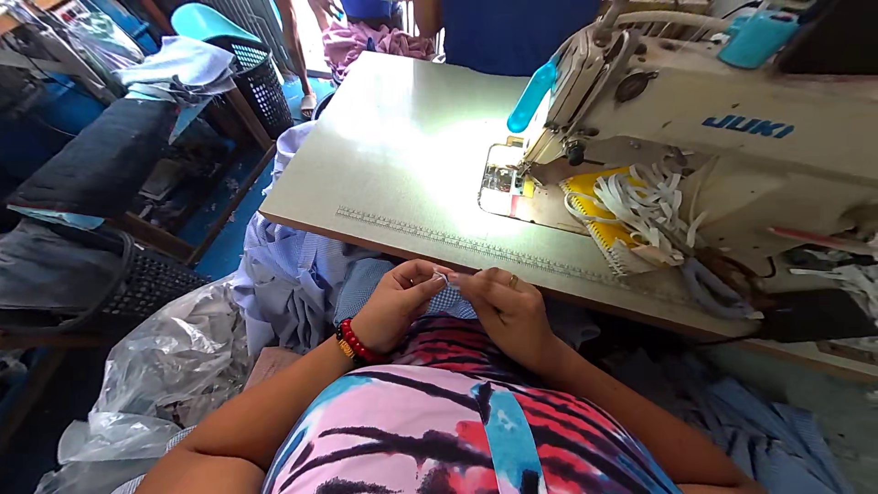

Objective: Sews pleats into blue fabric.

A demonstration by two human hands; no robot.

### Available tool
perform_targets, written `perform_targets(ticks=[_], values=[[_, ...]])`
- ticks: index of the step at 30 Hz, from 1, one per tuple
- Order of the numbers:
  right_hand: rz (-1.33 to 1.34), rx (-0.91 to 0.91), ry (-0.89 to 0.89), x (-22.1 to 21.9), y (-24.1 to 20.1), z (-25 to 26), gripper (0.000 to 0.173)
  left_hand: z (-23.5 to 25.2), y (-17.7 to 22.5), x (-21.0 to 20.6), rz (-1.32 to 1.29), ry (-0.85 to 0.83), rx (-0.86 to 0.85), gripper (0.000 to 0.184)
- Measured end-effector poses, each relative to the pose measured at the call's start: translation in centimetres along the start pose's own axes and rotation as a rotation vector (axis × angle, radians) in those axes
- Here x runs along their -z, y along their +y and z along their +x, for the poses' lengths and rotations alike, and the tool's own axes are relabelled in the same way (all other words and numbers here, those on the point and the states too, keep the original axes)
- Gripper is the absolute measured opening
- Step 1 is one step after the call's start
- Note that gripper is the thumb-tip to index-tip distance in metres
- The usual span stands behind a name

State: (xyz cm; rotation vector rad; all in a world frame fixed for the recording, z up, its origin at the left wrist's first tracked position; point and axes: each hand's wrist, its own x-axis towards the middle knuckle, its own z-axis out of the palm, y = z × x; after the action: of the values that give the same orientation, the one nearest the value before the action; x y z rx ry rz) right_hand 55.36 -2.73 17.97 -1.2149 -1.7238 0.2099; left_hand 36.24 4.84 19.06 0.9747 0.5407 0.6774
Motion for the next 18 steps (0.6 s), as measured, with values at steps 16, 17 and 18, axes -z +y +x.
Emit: perform_targets(ticks=[16, 17, 18], values=[[-0.064, -0.094, 0.087, -1.1, -0.2, 0.2, 0.022, 0.6, 0.1, -0.6, 0.28, 0.108, -0.102, 0.014], [-0.078, -0.081, 0.097, -1.3, -0.2, 0.2, 0.022, 0.6, 0.0, -0.6, 0.273, 0.11, -0.102, 0.015], [-0.086, -0.07, 0.103, -1.3, -0.2, 0.1, 0.022, 0.6, 0.0, -0.6, 0.265, 0.111, -0.103, 0.016]])
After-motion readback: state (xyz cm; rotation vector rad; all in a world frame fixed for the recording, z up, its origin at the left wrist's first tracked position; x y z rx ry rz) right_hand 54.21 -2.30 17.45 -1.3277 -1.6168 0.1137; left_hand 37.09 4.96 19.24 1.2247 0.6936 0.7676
